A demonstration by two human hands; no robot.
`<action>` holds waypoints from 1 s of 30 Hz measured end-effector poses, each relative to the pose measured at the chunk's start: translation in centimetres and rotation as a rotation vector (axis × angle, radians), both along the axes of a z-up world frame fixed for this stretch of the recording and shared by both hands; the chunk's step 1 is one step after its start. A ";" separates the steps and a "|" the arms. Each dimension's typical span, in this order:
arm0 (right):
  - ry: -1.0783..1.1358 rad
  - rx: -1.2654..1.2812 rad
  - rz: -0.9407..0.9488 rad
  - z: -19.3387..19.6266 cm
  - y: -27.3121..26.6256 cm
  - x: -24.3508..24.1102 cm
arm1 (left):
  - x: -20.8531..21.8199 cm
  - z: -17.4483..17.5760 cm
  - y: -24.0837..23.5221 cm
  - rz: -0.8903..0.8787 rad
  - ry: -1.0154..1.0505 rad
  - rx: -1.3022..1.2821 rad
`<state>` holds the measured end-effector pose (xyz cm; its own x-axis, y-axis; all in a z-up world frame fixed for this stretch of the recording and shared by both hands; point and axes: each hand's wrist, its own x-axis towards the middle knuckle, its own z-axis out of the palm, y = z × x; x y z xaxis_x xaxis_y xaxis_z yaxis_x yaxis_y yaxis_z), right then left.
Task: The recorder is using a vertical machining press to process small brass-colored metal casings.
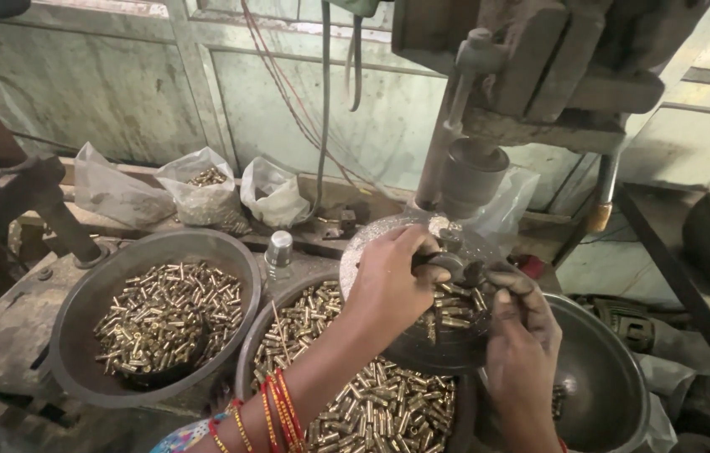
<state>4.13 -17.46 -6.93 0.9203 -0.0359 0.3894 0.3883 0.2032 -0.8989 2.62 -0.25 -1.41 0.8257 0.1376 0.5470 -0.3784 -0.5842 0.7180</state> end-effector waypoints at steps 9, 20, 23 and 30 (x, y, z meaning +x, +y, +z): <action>-0.024 0.038 0.027 -0.7 -0.4 0.2 | 0.7 -1.5 0.1 -0.037 -0.014 -0.045; -0.005 0.198 0.122 -0.8 -0.3 0.5 | -0.5 1.0 1.1 -0.041 0.085 0.040; -0.008 0.221 0.120 -1.8 -0.6 1.3 | 0.8 1.3 1.6 -0.112 0.295 0.056; 0.014 0.192 0.078 -2.2 -0.8 1.5 | 1.9 1.2 2.3 -0.121 0.412 0.006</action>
